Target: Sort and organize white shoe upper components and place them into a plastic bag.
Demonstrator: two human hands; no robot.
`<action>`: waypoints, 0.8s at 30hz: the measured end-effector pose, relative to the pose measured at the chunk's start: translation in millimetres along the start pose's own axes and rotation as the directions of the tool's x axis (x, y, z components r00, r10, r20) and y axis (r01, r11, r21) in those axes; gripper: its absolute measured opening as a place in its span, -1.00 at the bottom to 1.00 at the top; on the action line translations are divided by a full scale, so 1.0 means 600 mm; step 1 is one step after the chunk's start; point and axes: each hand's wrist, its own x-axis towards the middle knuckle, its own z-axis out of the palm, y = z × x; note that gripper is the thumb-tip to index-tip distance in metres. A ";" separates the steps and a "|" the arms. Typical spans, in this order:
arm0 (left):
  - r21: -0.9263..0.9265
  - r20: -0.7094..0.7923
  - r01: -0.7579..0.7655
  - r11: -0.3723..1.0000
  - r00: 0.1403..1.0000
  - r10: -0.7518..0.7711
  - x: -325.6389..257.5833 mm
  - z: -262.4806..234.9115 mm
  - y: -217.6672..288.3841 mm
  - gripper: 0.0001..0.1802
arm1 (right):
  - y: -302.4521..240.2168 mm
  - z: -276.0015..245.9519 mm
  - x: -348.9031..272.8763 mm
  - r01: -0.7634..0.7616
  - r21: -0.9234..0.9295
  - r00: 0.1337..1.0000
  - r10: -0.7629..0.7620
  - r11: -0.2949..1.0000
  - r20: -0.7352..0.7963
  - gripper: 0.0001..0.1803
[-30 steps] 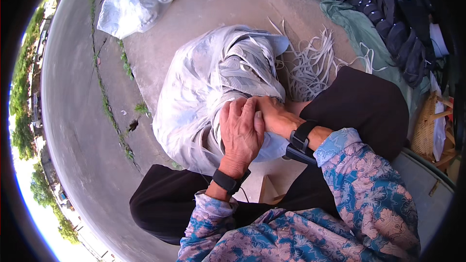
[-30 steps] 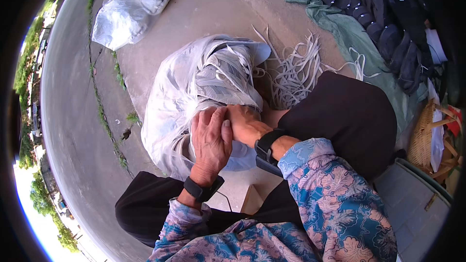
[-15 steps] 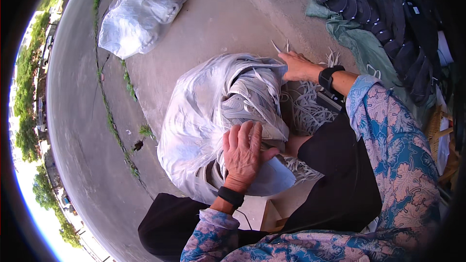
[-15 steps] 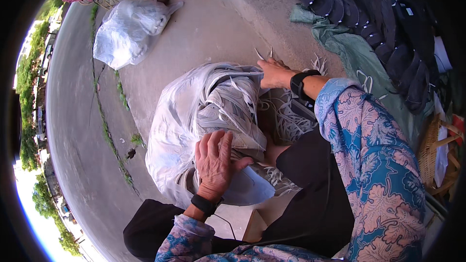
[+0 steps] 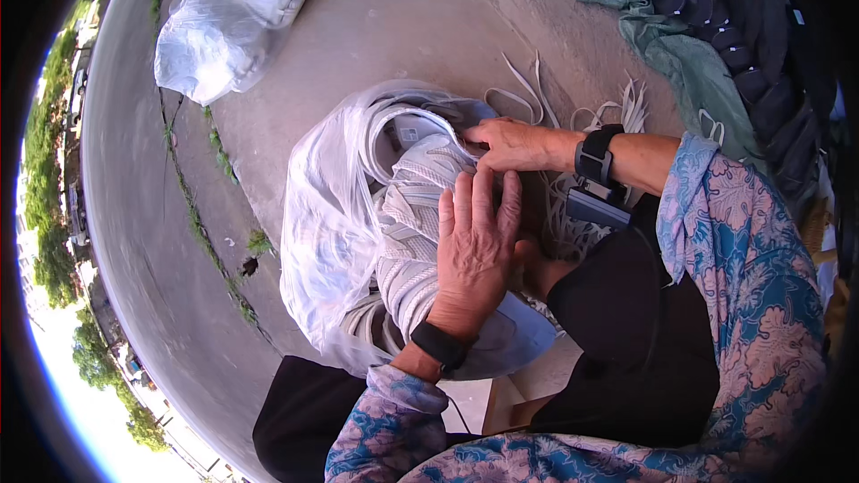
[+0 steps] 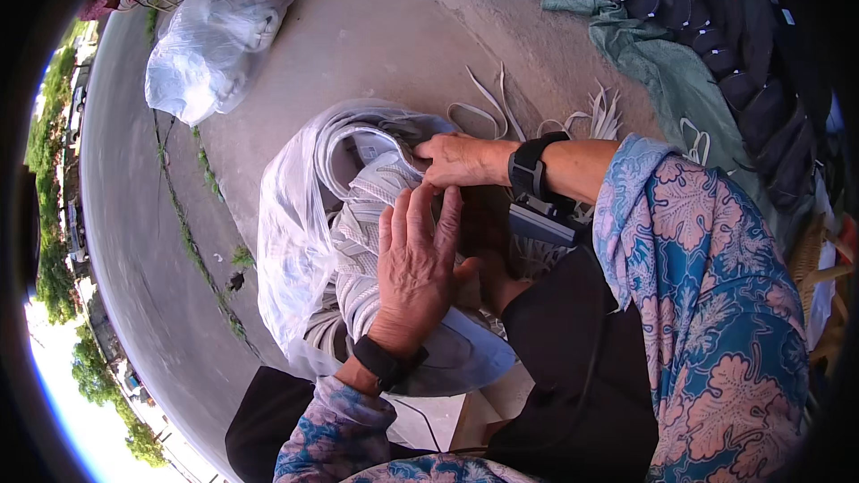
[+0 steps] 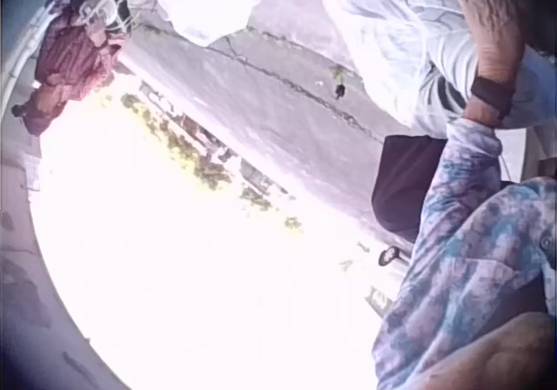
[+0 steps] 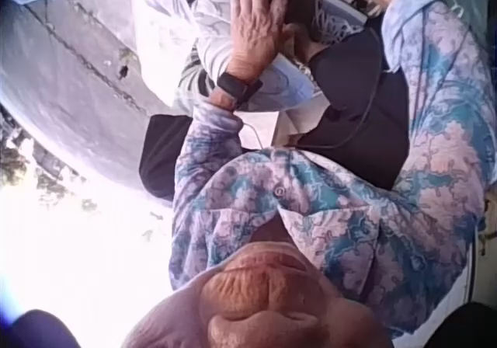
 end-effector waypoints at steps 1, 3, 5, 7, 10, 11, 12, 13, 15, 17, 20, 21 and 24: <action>0.003 0.040 0.012 1.000 0.999 -0.012 0.004 0.000 -0.005 -0.02 | 0.004 0.000 0.009 -0.005 0.026 0.999 0.004 1.000 0.044 -0.45; -0.012 0.054 0.042 0.999 0.998 -0.042 0.002 0.007 -0.018 -0.06 | -0.004 -0.025 0.003 -0.058 0.155 0.991 0.039 0.986 0.127 -0.53; -0.046 0.052 0.051 0.998 0.997 -0.049 0.011 0.014 -0.021 -0.09 | 0.024 -0.045 -0.003 -0.181 0.369 0.982 0.151 0.911 0.110 -0.60; -0.068 0.067 0.031 0.997 0.997 -0.026 0.017 0.008 -0.020 -0.15 | 0.082 -0.038 0.010 -0.145 0.504 0.952 0.259 0.851 -0.163 -0.58; -0.044 0.089 0.034 0.998 0.996 -0.030 0.013 0.017 -0.030 -0.13 | 0.134 0.007 0.062 -0.012 0.085 0.797 0.061 0.996 -0.600 -0.57; -0.048 0.098 0.025 0.999 0.995 -0.020 0.017 0.017 -0.028 -0.13 | 0.142 0.017 0.065 -0.021 0.095 0.794 0.074 0.995 -0.604 -0.57; -0.051 0.098 0.020 0.998 0.995 -0.015 0.016 0.014 -0.026 -0.12 | 0.132 0.039 0.070 0.047 0.060 0.783 0.001 0.997 -0.622 -0.60; -0.057 0.096 0.014 0.998 0.995 -0.009 0.017 0.012 -0.024 -0.11 | 0.123 0.054 0.076 0.111 0.023 0.766 -0.071 0.994 -0.639 -0.62; -0.032 0.117 0.031 0.999 0.993 -0.027 0.022 0.008 -0.026 -0.07 | 0.107 0.053 0.074 0.084 0.031 0.804 -0.049 0.996 -0.593 -0.67; 0.028 0.097 -0.013 1.000 0.995 0.011 0.036 0.008 -0.037 -0.01 | 0.081 0.064 0.068 0.198 0.179 0.778 -0.044 0.964 -0.626 -0.72; -0.012 0.126 -0.009 1.000 0.992 0.010 0.061 0.010 -0.062 0.07 | 0.070 0.054 0.051 0.300 0.236 0.799 -0.108 0.924 -0.592 -0.72; -0.035 0.122 -0.023 0.999 0.992 0.027 0.072 0.014 -0.062 0.07 | 0.069 0.044 0.031 0.297 0.270 0.826 -0.105 0.916 -0.554 -0.72; 0.057 0.006 -0.119 0.991 0.993 0.119 0.095 0.035 -0.091 0.14 | 0.072 0.058 0.044 0.340 0.331 0.808 -0.093 0.880 -0.582 -0.70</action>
